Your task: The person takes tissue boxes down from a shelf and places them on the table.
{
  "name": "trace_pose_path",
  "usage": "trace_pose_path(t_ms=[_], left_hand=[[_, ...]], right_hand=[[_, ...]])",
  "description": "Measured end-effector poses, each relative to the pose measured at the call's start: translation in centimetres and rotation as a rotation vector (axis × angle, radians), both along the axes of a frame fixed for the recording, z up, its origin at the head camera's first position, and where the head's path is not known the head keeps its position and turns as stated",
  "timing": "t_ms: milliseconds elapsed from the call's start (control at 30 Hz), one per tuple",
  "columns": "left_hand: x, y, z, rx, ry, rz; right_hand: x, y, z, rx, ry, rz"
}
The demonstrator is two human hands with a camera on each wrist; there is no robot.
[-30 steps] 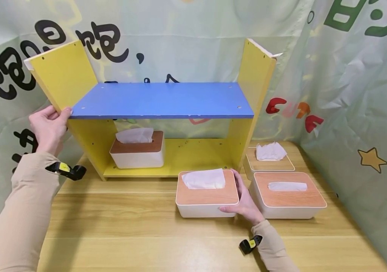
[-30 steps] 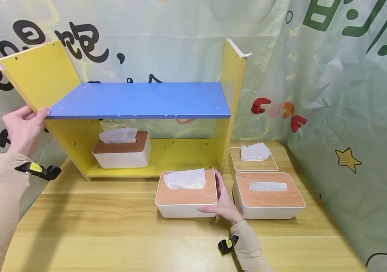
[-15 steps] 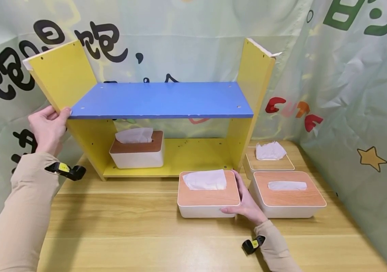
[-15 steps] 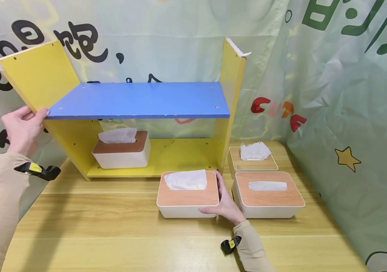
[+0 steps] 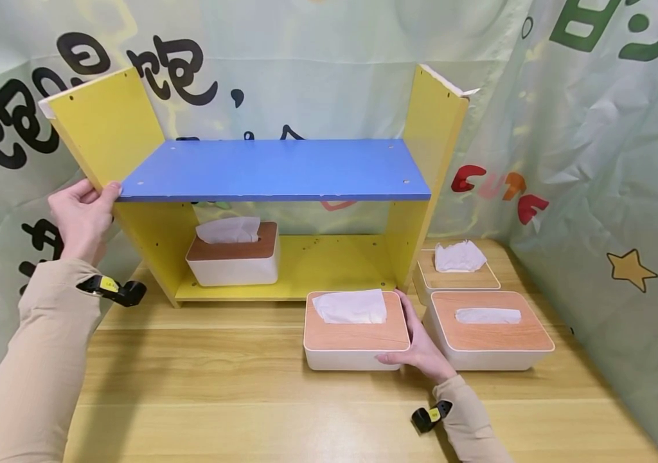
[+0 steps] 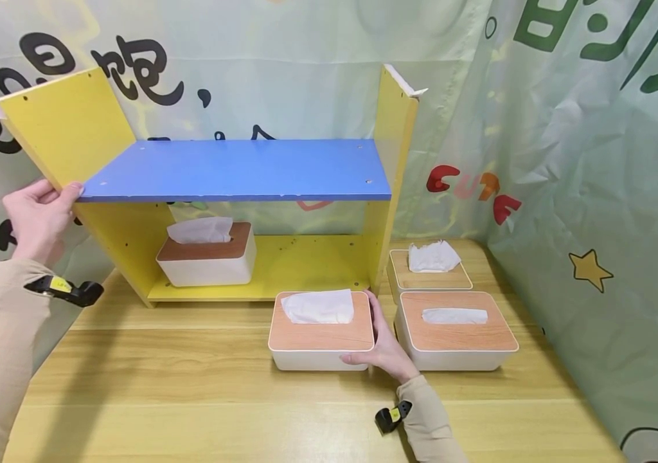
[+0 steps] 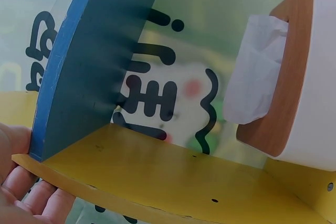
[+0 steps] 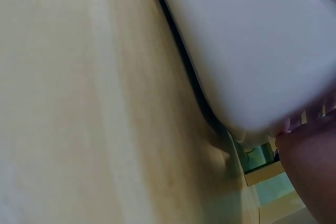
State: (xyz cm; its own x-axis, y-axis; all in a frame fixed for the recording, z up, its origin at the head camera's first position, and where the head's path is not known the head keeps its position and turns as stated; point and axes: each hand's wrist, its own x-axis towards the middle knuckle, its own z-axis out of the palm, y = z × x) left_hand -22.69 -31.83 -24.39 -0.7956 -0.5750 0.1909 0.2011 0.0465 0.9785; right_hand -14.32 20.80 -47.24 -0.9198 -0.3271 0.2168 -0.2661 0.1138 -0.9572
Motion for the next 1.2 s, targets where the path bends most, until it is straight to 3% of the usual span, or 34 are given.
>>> trace_pose_path(t_ms=[533,1200], left_hand=[[0.09,0.07,0.04,-0.003,-0.015,-0.013],[0.04,-0.02,0.04,-0.003,-0.013,-0.005]], right_hand=[[-0.20,0.35,-0.37,-0.075,-0.058,0.046],[-0.37,0.11,-0.38,-0.086,-0.031,0.044]])
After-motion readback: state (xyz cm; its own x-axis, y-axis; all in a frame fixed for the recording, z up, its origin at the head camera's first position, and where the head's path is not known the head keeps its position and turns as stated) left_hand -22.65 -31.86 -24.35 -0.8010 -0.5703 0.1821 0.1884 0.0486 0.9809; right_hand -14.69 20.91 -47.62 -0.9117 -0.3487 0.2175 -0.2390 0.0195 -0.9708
